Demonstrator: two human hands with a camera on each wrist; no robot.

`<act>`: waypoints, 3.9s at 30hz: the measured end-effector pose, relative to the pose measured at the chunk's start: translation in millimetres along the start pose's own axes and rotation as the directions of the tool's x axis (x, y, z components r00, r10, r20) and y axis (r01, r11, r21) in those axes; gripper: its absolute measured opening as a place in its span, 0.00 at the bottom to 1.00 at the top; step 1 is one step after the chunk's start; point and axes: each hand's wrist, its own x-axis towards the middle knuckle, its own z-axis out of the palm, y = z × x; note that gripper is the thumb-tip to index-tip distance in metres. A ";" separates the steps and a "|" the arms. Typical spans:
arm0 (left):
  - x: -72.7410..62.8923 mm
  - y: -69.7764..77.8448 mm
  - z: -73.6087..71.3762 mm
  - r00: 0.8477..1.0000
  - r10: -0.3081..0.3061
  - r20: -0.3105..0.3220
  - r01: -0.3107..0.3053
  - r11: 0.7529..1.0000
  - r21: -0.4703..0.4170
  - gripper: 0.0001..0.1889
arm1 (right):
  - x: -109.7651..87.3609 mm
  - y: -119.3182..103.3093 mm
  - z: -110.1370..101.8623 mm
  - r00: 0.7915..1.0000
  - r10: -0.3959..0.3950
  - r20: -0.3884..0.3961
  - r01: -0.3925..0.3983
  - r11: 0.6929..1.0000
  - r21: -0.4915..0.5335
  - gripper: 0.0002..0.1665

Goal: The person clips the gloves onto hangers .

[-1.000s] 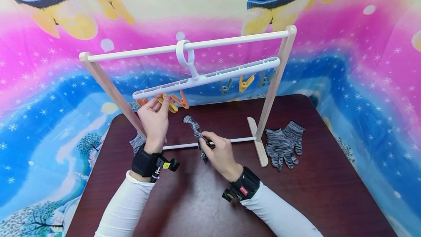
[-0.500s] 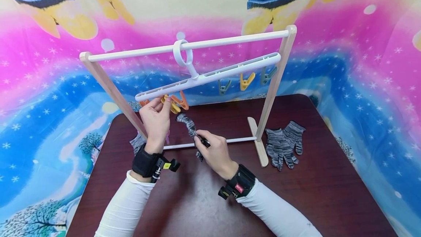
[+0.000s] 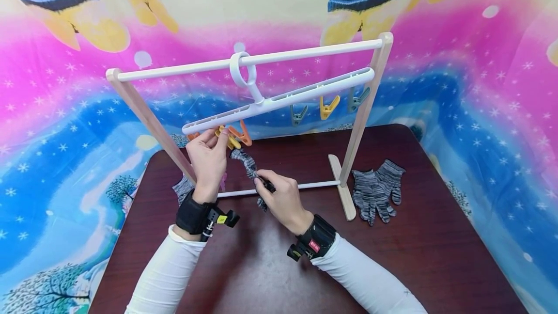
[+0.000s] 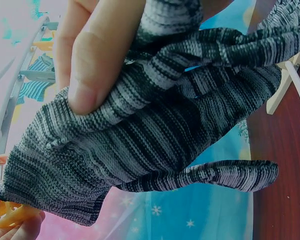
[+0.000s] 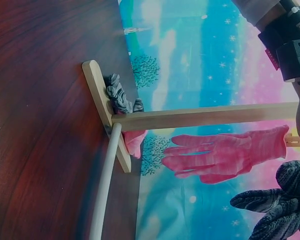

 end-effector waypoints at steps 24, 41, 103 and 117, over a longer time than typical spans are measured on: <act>-4.0 -0.9 0.4 1.000 -0.023 0.015 0.023 1.000 0.008 0.17 | 4.6 -1.2 2.5 1.000 0.018 0.018 -0.017 1.000 -0.020 0.09; -4.3 -5.7 -2.2 0.999 -0.051 0.004 0.052 0.997 -0.063 0.17 | 1.9 0.2 6.0 0.999 0.025 0.028 -0.024 0.999 -0.037 0.09; -29.6 -33.1 -9.7 0.979 -0.107 0.173 0.070 0.976 0.205 0.23 | -11.4 12.2 8.7 0.995 0.080 0.060 -0.073 0.991 -0.113 0.11; -34.0 -40.5 -13.2 0.977 -0.124 0.171 0.093 0.980 0.178 0.22 | -21.8 19.4 5.0 0.991 0.116 0.067 -0.108 0.988 -0.110 0.11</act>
